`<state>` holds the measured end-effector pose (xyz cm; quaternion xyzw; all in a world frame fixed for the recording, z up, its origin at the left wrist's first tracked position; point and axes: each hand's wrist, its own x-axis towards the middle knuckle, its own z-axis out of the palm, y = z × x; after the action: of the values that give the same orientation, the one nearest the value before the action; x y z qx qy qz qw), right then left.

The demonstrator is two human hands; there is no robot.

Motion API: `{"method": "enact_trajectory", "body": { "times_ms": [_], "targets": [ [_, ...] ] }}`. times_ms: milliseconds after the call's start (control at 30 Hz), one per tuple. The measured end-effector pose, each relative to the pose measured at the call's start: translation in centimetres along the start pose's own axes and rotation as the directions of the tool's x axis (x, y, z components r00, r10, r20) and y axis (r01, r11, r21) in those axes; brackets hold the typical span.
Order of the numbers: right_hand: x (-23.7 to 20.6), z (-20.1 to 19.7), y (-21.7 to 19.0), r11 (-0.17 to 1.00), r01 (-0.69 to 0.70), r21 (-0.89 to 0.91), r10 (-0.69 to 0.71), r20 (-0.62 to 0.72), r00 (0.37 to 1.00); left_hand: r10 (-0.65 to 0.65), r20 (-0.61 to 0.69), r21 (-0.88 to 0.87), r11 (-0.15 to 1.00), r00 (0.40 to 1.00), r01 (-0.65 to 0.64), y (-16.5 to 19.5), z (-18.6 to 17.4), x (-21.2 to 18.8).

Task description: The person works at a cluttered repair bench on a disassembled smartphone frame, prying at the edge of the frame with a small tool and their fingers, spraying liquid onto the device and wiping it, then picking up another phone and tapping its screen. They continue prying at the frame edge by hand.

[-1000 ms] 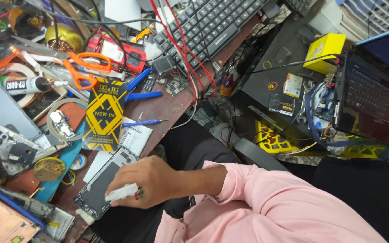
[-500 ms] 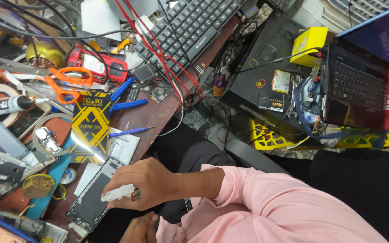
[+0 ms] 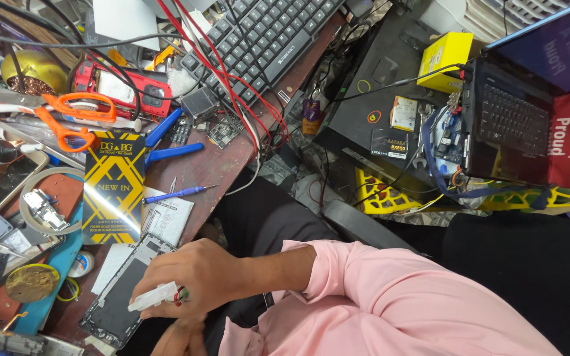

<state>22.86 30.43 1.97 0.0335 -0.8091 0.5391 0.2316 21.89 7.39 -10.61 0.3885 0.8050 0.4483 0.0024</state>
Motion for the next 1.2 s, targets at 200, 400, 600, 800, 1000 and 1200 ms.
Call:
{"method": "enact_trajectory", "body": {
  "times_ms": [200, 400, 600, 800, 1000, 1200],
  "targets": [
    [0.2, 0.2, 0.2, 1.000, -0.001, -0.011, 0.001, 0.002, 1.000, -0.564, 0.210, 0.300, 0.815, 0.799, 0.496, 2.4, -0.7, 1.7],
    [0.3, 0.7, -0.1, 1.000, 0.001, -0.015, 0.000, 0.024, 1.000, -0.098, 0.062, 0.148, 0.985, 0.993, 0.088, 3.5, -1.1, 2.5],
    [1.0, 0.7, -1.0, 0.999, 0.025, 0.032, -0.027, 0.061, 0.998, -0.216, 0.065, 0.184, 0.962, 0.974, 0.201, 4.6, -1.6, 3.7],
    [-0.3, 0.4, 1.5, 0.993, 0.104, 0.054, -0.105, 0.017, 0.994, -0.327, 0.083, 0.148, 0.938, 0.941, 0.313, 6.4, -2.9, 4.4],
    [-1.0, -1.4, 8.3, 0.975, 0.000, -0.221, -0.116, -0.515, 0.849, -0.158, 0.031, -0.025, 0.987, 0.987, 0.158, 4.8, -3.5, 4.7],
    [2.3, -3.7, 13.5, 0.988, 0.124, 0.096, -0.053, -0.544, 0.838, -0.139, 0.062, 0.047, 0.990, 0.988, 0.136, 3.7, -3.9, 4.3]
  ]
}}
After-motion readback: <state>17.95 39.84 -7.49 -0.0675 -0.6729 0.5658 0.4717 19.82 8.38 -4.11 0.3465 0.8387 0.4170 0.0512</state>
